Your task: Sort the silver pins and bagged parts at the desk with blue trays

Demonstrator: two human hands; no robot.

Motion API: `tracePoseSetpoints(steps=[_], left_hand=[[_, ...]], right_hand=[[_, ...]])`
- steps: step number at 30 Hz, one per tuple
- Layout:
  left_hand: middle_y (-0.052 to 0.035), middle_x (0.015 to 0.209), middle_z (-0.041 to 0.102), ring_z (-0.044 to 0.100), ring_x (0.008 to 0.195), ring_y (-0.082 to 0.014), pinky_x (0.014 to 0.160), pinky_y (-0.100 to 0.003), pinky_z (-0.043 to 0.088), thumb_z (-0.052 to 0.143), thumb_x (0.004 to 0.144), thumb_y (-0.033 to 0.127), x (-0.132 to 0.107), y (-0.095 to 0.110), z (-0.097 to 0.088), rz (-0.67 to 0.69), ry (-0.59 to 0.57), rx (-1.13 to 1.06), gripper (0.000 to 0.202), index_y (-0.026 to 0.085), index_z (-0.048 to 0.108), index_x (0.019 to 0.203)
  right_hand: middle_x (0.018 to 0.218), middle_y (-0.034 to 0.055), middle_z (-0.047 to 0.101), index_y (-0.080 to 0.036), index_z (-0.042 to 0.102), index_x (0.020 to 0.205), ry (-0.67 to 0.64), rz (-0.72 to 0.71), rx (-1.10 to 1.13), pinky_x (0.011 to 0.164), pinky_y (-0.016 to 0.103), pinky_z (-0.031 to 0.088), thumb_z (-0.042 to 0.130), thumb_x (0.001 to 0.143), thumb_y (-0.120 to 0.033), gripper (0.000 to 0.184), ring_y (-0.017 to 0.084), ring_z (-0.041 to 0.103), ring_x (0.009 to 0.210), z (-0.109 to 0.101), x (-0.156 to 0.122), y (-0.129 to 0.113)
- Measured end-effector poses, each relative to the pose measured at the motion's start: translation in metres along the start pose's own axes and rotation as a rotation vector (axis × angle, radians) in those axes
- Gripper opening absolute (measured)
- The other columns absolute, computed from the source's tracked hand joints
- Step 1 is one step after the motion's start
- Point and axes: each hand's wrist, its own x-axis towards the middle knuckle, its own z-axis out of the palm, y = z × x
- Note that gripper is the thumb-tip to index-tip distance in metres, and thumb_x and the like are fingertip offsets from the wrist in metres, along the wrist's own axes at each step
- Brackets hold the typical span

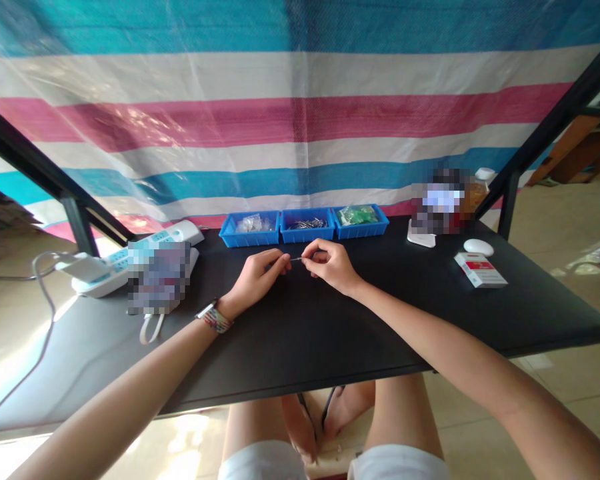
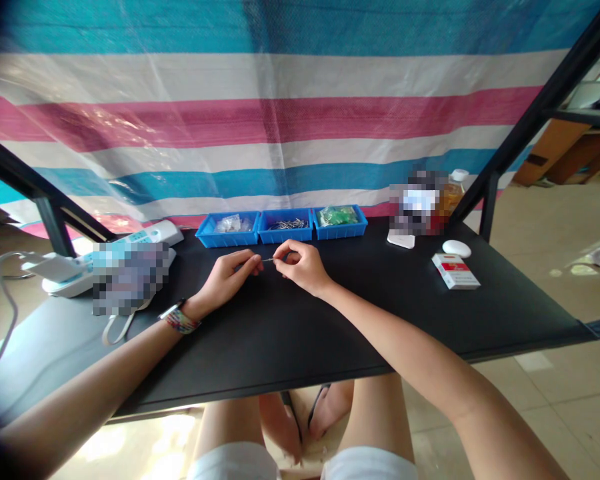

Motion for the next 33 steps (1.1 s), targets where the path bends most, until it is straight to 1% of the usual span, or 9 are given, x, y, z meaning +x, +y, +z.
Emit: tracePoseSetpoints(steps=[8, 14, 20, 23, 25, 27, 29, 31, 33], left_hand=[[-0.0020, 0.078, 0.069, 0.063, 0.075, -0.0182, 0.072, -0.028, 0.047, 0.057, 0.104, 0.051, 0.000, 0.003, -0.001, -0.012, 0.004, -0.004, 0.041, 0.018, 0.067, 0.082], [-0.0015, 0.078, 0.068, 0.062, 0.073, -0.0179, 0.069, -0.028, 0.045, 0.058, 0.102, 0.050, 0.000, 0.004, 0.000, -0.059, 0.009, -0.025, 0.037, 0.018, 0.066, 0.088], [-0.0027, 0.080, 0.070, 0.065, 0.076, -0.0192, 0.071, -0.029, 0.047, 0.057, 0.103, 0.048, -0.001, 0.001, 0.000, -0.075, -0.002, -0.036, 0.034, 0.018, 0.067, 0.091], [-0.0028, 0.080, 0.071, 0.065, 0.076, -0.0194, 0.070, -0.029, 0.047, 0.056, 0.103, 0.046, -0.001, 0.002, 0.000, -0.069, -0.003, -0.025, 0.033, 0.018, 0.068, 0.091], [-0.0030, 0.080, 0.071, 0.066, 0.077, -0.0196, 0.070, -0.029, 0.047, 0.055, 0.103, 0.045, -0.001, 0.003, -0.001, -0.065, -0.005, -0.025, 0.032, 0.018, 0.068, 0.090], [-0.0032, 0.081, 0.071, 0.067, 0.077, -0.0198, 0.071, -0.029, 0.047, 0.055, 0.103, 0.044, -0.001, 0.003, -0.001, -0.062, -0.009, -0.032, 0.031, 0.018, 0.068, 0.090], [-0.0035, 0.081, 0.071, 0.067, 0.077, -0.0200, 0.071, -0.029, 0.048, 0.055, 0.102, 0.043, -0.001, 0.004, -0.002, -0.057, -0.011, -0.036, 0.031, 0.018, 0.068, 0.090], [-0.0036, 0.082, 0.071, 0.067, 0.078, -0.0201, 0.073, -0.029, 0.049, 0.054, 0.102, 0.042, -0.001, 0.004, -0.002, -0.050, -0.010, -0.035, 0.030, 0.018, 0.067, 0.090], [-0.0035, 0.082, 0.071, 0.067, 0.078, -0.0199, 0.073, -0.030, 0.049, 0.054, 0.102, 0.041, -0.002, 0.003, -0.002, -0.043, -0.011, -0.036, 0.029, 0.018, 0.067, 0.089]], right_hand=[[0.075, -0.0009, 0.067, -0.021, 0.068, 0.082, 0.009, -0.001, 0.000, 0.051, 0.025, 0.051, 0.079, 0.079, -0.039, 0.021, 0.013, 0.062, 0.056, -0.001, 0.003, 0.002], [0.074, -0.0012, 0.067, -0.021, 0.068, 0.082, 0.017, 0.018, 0.000, 0.050, 0.025, 0.051, 0.078, 0.080, -0.041, 0.023, 0.012, 0.060, 0.054, 0.000, 0.003, 0.002], [0.081, 0.0006, 0.072, -0.021, 0.069, 0.085, 0.215, -0.075, -0.075, 0.050, 0.024, 0.049, 0.077, 0.083, -0.044, 0.024, 0.012, 0.063, 0.053, -0.014, 0.025, -0.001], [0.086, 0.0026, 0.076, -0.022, 0.071, 0.086, 0.352, -0.131, -0.215, 0.051, 0.026, 0.049, 0.073, 0.087, -0.043, 0.022, 0.014, 0.064, 0.054, -0.024, 0.045, -0.008], [0.090, 0.0048, 0.079, -0.022, 0.074, 0.087, 0.421, -0.180, -0.355, 0.060, 0.029, 0.055, 0.070, 0.090, -0.038, 0.017, 0.019, 0.071, 0.067, -0.029, 0.058, -0.011], [0.093, 0.0061, 0.081, -0.022, 0.077, 0.088, 0.400, -0.207, -0.529, 0.076, 0.033, 0.058, 0.069, 0.092, -0.031, 0.013, 0.024, 0.075, 0.085, -0.031, 0.066, -0.012], [0.098, 0.0067, 0.082, -0.023, 0.078, 0.087, 0.320, -0.204, -0.697, 0.088, 0.037, 0.057, 0.070, 0.093, -0.028, 0.012, 0.027, 0.076, 0.095, -0.033, 0.068, -0.012], [0.103, 0.0072, 0.080, -0.023, 0.079, 0.089, 0.277, -0.217, -0.820, 0.091, 0.038, 0.056, 0.070, 0.095, -0.031, 0.013, 0.027, 0.075, 0.097, -0.038, 0.064, -0.012], [0.108, 0.0082, 0.077, -0.024, 0.080, 0.095, 0.319, -0.270, -0.917, 0.089, 0.037, 0.056, 0.067, 0.098, -0.032, 0.015, 0.026, 0.073, 0.097, -0.052, 0.055, -0.015]])
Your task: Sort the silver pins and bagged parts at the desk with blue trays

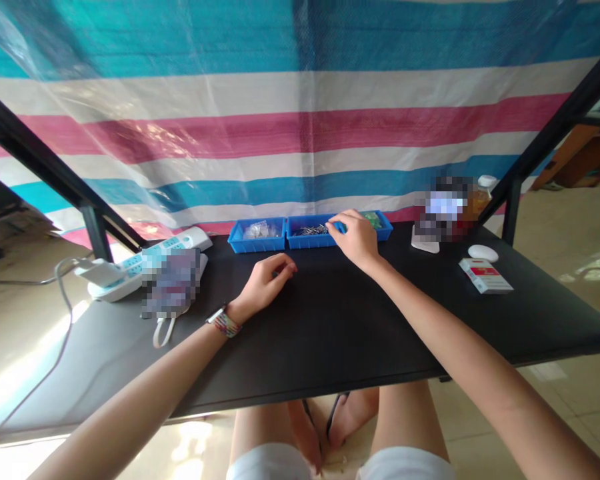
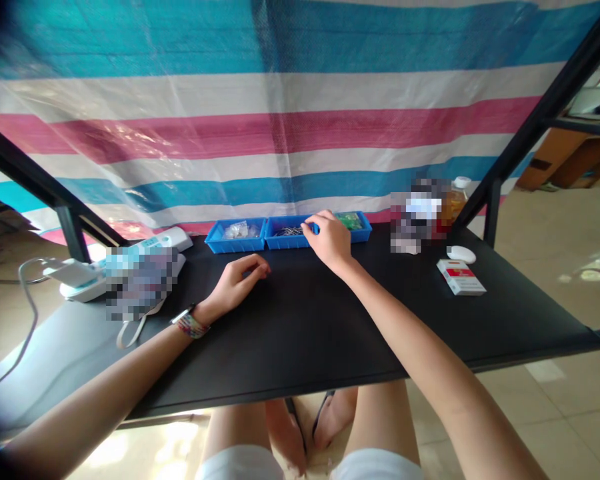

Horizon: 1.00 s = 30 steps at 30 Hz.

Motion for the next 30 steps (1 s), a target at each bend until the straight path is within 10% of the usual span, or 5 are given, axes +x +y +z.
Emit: tracePoseSetpoints(steps=[12, 30], left_hand=[[-0.0038, 0.083, 0.071, 0.067, 0.078, -0.0195, 0.074, -0.029, 0.051, 0.053, 0.102, 0.039, 0.000, 0.000, 0.000, 0.028, -0.011, -0.010, 0.028, 0.019, 0.066, 0.088], [-0.0041, 0.085, 0.071, 0.068, 0.078, -0.0197, 0.074, -0.030, 0.051, 0.053, 0.103, 0.038, -0.001, 0.000, 0.000, 0.023, -0.015, -0.007, 0.028, 0.019, 0.066, 0.089]], right_hand=[[0.134, 0.0175, 0.065, -0.023, 0.074, 0.080, 0.450, -0.079, -0.569, 0.108, 0.056, 0.041, 0.064, 0.095, -0.031, 0.020, 0.039, 0.052, 0.130, -0.162, -0.014, 0.161], [0.138, 0.0205, 0.063, -0.023, 0.076, 0.092, 0.520, -0.022, -0.563, 0.109, 0.062, 0.037, 0.067, 0.087, -0.030, 0.012, 0.043, 0.055, 0.131, -0.160, -0.033, 0.172]])
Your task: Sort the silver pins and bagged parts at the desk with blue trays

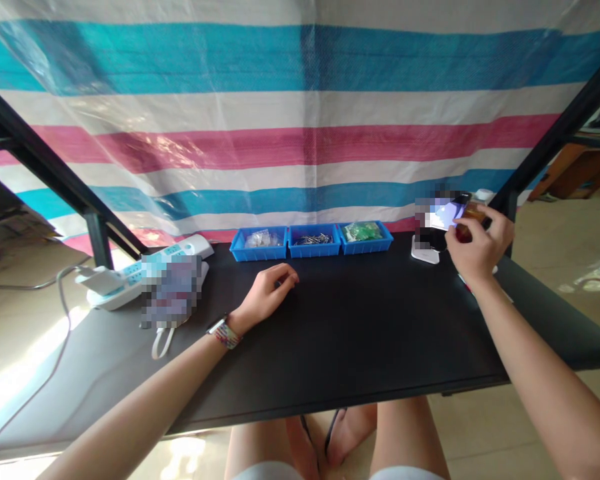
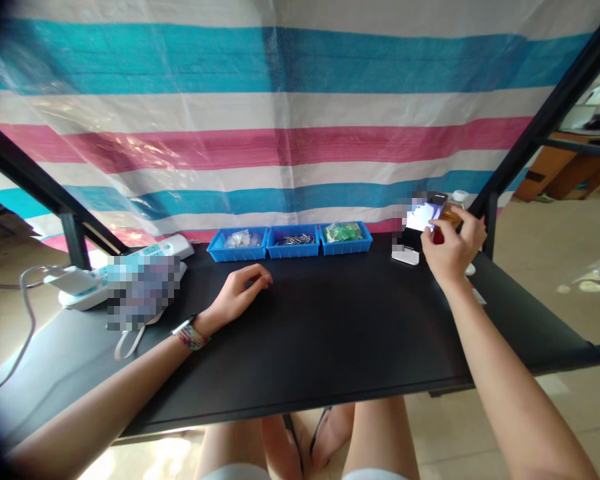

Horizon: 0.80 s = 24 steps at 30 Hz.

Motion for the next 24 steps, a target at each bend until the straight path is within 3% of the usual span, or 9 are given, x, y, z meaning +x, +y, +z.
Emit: tracePoseSetpoints(steps=[4, 7, 10, 12, 16, 20, 22, 24], left_hand=[[-0.0056, 0.091, 0.070, 0.067, 0.085, -0.0212, 0.081, -0.033, 0.052, 0.052, 0.105, 0.037, 0.001, -0.001, -0.005, 0.045, 0.103, 0.106, 0.025, 0.019, 0.067, 0.095], [-0.0098, 0.109, 0.070, 0.065, 0.107, -0.0282, 0.101, -0.042, 0.050, 0.052, 0.103, 0.034, 0.003, -0.005, -0.015, 0.090, 0.225, 0.359, 0.023, 0.020, 0.068, 0.112], [-0.0154, 0.131, 0.064, 0.056, 0.126, -0.0369, 0.112, -0.054, 0.043, 0.054, 0.100, 0.033, 0.006, -0.012, -0.026, 0.010, 0.284, 0.660, 0.039, 0.020, 0.062, 0.135], [-0.0173, 0.136, 0.061, 0.053, 0.129, -0.0405, 0.111, -0.057, 0.042, 0.053, 0.100, 0.033, 0.007, -0.016, -0.031, -0.045, 0.256, 0.781, 0.044, 0.020, 0.060, 0.141], [-0.0183, 0.137, 0.060, 0.054, 0.127, -0.0402, 0.110, -0.056, 0.042, 0.051, 0.101, 0.032, 0.010, -0.023, -0.035, -0.028, 0.215, 0.889, 0.046, 0.019, 0.060, 0.144], [-0.0196, 0.131, 0.062, 0.055, 0.123, -0.0420, 0.107, -0.058, 0.043, 0.051, 0.101, 0.034, 0.014, -0.031, -0.043, -0.033, 0.173, 0.989, 0.044, 0.019, 0.063, 0.141], [-0.0191, 0.126, 0.064, 0.058, 0.121, -0.0415, 0.105, -0.057, 0.045, 0.050, 0.101, 0.033, 0.016, -0.035, -0.048, -0.042, 0.134, 0.992, 0.043, 0.019, 0.064, 0.139], [-0.0176, 0.121, 0.067, 0.060, 0.118, -0.0406, 0.103, -0.056, 0.047, 0.050, 0.100, 0.032, 0.017, -0.036, -0.053, -0.051, 0.118, 0.974, 0.039, 0.020, 0.068, 0.133]], right_hand=[[0.131, 0.0186, 0.066, -0.023, 0.074, 0.097, 0.090, -0.037, 0.071, 0.109, 0.063, 0.041, 0.068, 0.087, -0.030, 0.014, 0.041, 0.061, 0.127, -0.011, -0.008, -0.016], [0.122, 0.0164, 0.070, -0.024, 0.074, 0.096, 0.028, -0.042, 0.142, 0.107, 0.059, 0.046, 0.067, 0.089, -0.031, 0.012, 0.038, 0.064, 0.121, -0.021, -0.018, -0.044], [0.120, 0.0139, 0.072, -0.025, 0.074, 0.097, -0.076, -0.116, 0.286, 0.108, 0.055, 0.048, 0.066, 0.090, -0.026, 0.010, 0.034, 0.066, 0.119, -0.030, -0.030, -0.084], [0.121, 0.0126, 0.073, -0.026, 0.075, 0.099, -0.146, -0.194, 0.408, 0.109, 0.056, 0.049, 0.066, 0.090, -0.023, 0.013, 0.034, 0.066, 0.122, -0.035, -0.041, -0.113], [0.122, 0.0101, 0.073, -0.029, 0.075, 0.103, -0.354, -0.292, 0.592, 0.109, 0.056, 0.051, 0.065, 0.091, -0.017, 0.020, 0.033, 0.066, 0.124, -0.046, -0.062, -0.166], [0.120, 0.0101, 0.073, -0.027, 0.075, 0.103, -0.525, -0.373, 0.743, 0.108, 0.052, 0.053, 0.062, 0.091, -0.011, 0.024, 0.031, 0.065, 0.123, -0.056, -0.081, -0.199], [0.118, 0.0104, 0.074, -0.026, 0.074, 0.100, -0.614, -0.368, 0.810, 0.106, 0.051, 0.054, 0.061, 0.090, -0.009, 0.024, 0.031, 0.066, 0.119, -0.060, -0.088, -0.211], [0.114, 0.0097, 0.074, -0.025, 0.074, 0.095, -0.702, -0.255, 0.899, 0.103, 0.049, 0.054, 0.062, 0.089, -0.010, 0.020, 0.029, 0.067, 0.114, -0.063, -0.093, -0.221]])
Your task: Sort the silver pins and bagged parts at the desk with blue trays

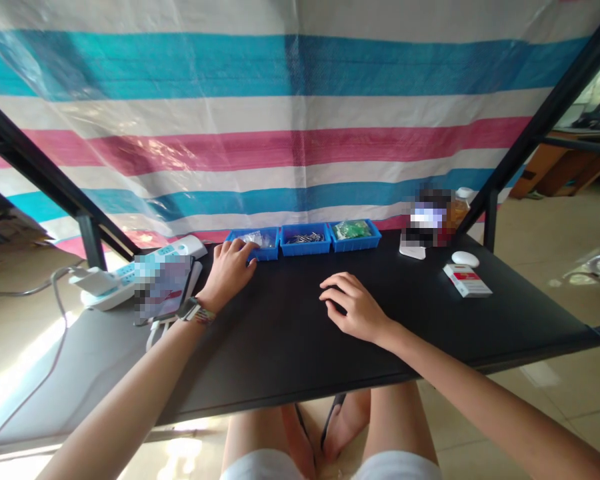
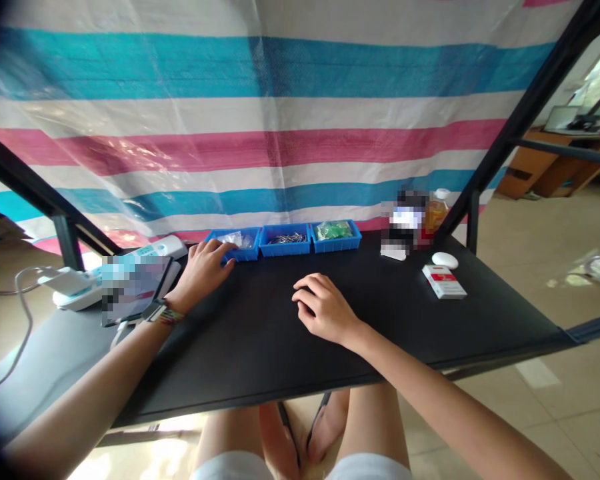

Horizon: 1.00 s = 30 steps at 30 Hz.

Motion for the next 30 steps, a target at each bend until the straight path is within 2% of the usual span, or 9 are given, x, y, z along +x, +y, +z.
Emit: tracePoseSetpoints(steps=[4, 7, 9, 12, 17, 20, 23, 26, 30], left_hand=[[-0.0145, 0.114, 0.072, 0.068, 0.108, -0.0363, 0.098, -0.050, 0.051, 0.053, 0.094, 0.025, 0.002, -0.001, -0.011, 0.011, -0.066, -0.081, 0.033, 0.021, 0.074, 0.119], [-0.0119, 0.117, 0.074, 0.072, 0.103, -0.0323, 0.090, -0.041, 0.054, 0.055, 0.089, 0.023, -0.001, 0.002, -0.024, 0.066, -0.138, -0.162, 0.034, 0.024, 0.075, 0.116], [-0.0092, 0.117, 0.076, 0.074, 0.098, -0.0303, 0.082, -0.036, 0.054, 0.058, 0.086, 0.023, -0.005, 0.006, -0.032, 0.076, -0.180, -0.227, 0.033, 0.028, 0.077, 0.113], [-0.0049, 0.102, 0.079, 0.075, 0.087, -0.0271, 0.076, -0.032, 0.053, 0.063, 0.083, 0.023, -0.012, 0.017, -0.040, 0.113, -0.237, -0.363, 0.028, 0.031, 0.079, 0.104], [-0.0027, 0.094, 0.080, 0.075, 0.082, -0.0246, 0.076, -0.030, 0.054, 0.067, 0.086, 0.027, -0.022, 0.055, -0.051, 0.212, -0.328, -0.509, 0.021, 0.033, 0.080, 0.102], [-0.0044, 0.101, 0.080, 0.074, 0.097, -0.0290, 0.095, -0.039, 0.055, 0.075, 0.086, 0.031, -0.028, 0.076, -0.059, 0.276, -0.229, -0.566, 0.020, 0.034, 0.082, 0.105], [-0.0084, 0.143, 0.067, 0.057, 0.134, -0.0417, 0.116, -0.058, 0.044, 0.085, 0.081, 0.043, -0.033, 0.083, -0.063, 0.282, -0.102, -0.433, 0.056, 0.040, 0.073, 0.135], [-0.0108, 0.164, 0.048, 0.052, 0.140, -0.0457, 0.112, -0.063, 0.047, 0.084, 0.081, 0.052, -0.037, 0.079, -0.060, 0.238, -0.185, -0.314, 0.082, 0.044, 0.053, 0.157], [-0.0126, 0.162, 0.047, 0.065, 0.127, -0.0409, 0.105, -0.054, 0.055, 0.079, 0.086, 0.047, -0.038, 0.077, -0.051, 0.169, -0.311, -0.314, 0.076, 0.043, 0.052, 0.157]], right_hand=[[0.094, 0.0050, 0.074, -0.024, 0.074, 0.087, 0.084, 0.413, 0.339, 0.083, 0.039, 0.056, 0.062, 0.090, -0.019, 0.014, 0.023, 0.070, 0.089, 0.015, 0.002, -0.011], [0.089, 0.0030, 0.074, -0.024, 0.076, 0.088, 0.094, 0.577, 0.490, 0.076, 0.035, 0.054, 0.064, 0.089, -0.025, 0.012, 0.021, 0.068, 0.081, 0.021, 0.002, -0.013], [0.091, 0.0030, 0.076, -0.024, 0.077, 0.092, 0.099, 0.609, 0.554, 0.077, 0.035, 0.054, 0.066, 0.088, -0.028, 0.013, 0.022, 0.069, 0.083, 0.022, 0.001, -0.013], [0.095, 0.0042, 0.077, -0.024, 0.078, 0.096, 0.099, 0.616, 0.594, 0.079, 0.035, 0.055, 0.067, 0.088, -0.031, 0.015, 0.022, 0.070, 0.086, 0.024, 0.000, -0.015], [0.097, 0.0047, 0.076, -0.023, 0.078, 0.096, 0.102, 0.595, 0.591, 0.080, 0.035, 0.056, 0.070, 0.086, -0.030, 0.014, 0.021, 0.070, 0.086, 0.027, 0.000, -0.013], [0.097, 0.0051, 0.076, -0.024, 0.078, 0.097, 0.104, 0.594, 0.594, 0.081, 0.037, 0.057, 0.071, 0.087, -0.031, 0.015, 0.022, 0.070, 0.086, 0.029, 0.000, -0.010], [0.099, 0.0061, 0.075, -0.024, 0.080, 0.098, 0.108, 0.589, 0.576, 0.079, 0.036, 0.059, 0.071, 0.088, -0.032, 0.015, 0.022, 0.071, 0.085, 0.031, -0.001, -0.009], [0.100, 0.0071, 0.073, -0.023, 0.081, 0.097, 0.104, 0.581, 0.522, 0.077, 0.035, 0.059, 0.070, 0.089, -0.028, 0.015, 0.021, 0.072, 0.084, 0.032, 0.000, -0.011], [0.102, 0.0082, 0.074, -0.021, 0.081, 0.101, 0.056, 0.577, 0.465, 0.082, 0.036, 0.059, 0.070, 0.088, -0.024, 0.017, 0.022, 0.072, 0.087, 0.033, 0.003, -0.012]])
